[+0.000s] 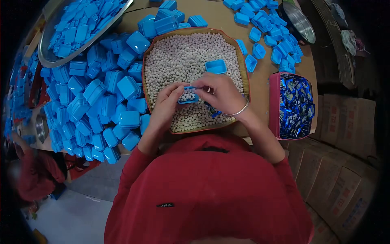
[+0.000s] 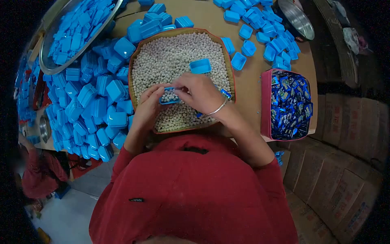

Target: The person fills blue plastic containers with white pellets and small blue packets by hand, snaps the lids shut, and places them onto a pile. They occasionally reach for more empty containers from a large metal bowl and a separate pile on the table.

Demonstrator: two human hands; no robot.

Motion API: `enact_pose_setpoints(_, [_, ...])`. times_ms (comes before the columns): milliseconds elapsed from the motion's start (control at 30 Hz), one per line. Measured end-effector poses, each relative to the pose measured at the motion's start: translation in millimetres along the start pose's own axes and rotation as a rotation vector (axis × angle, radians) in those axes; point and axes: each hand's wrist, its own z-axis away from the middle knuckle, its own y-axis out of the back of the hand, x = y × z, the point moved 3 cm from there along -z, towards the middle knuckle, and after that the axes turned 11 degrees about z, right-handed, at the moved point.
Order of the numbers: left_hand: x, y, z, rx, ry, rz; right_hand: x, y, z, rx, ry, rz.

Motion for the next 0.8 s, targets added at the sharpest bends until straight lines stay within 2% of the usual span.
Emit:
enact_pose_setpoints(33, [2.5,-2.7,1.4,0.005,0.015,0.024,-4.4,0.6,-0.4,0.026,0.004,-0.12])
enact_pose_setpoints(133, [3.8,-0.1,2.1,0.017,0.049,0.088,28.0,8.2,-7.8,0.172,0.146,0.433])
enact_pose_setpoints(167, [4.9,0.4,1.8,-0.004,0.076,0.132,54.4,0.8,-6.5,0.116,0.144,0.59])
enact_pose_setpoints(233, [8.6,-3.0,4.0,-0.071,0.054,0.171,53.6,11.3,-3.4,0.049,0.071,0.468])
enact_pose_setpoints(267, [8.3,-2.8,3.6,-0.046,0.023,0.069,49.3,15.0,-1.5,0.01,0.038,0.405])
enact_pose_setpoints(367, [4.3,-8.1,4.1,-0.207,-0.08,0.067,2.3,20.1,3.4,0.069,0.055,-0.031])
enact_pose_setpoints(400, [2.2,-3.2,3.8,-0.222,-0.003,0.09,-6.2,16.5,4.6,-0.036,0.083,0.041])
enact_pose_setpoints(600, [8.2,-10.5,12.5,-0.224,-0.148,0.02,-21.9,2.6,6.8,0.092,0.248,0.06])
enact_pose_setpoints(800, [10.1,-18.7,17.2,-0.236,-0.254,-0.103,-18.1,-7.8,16.3,0.196,0.308,0.088])
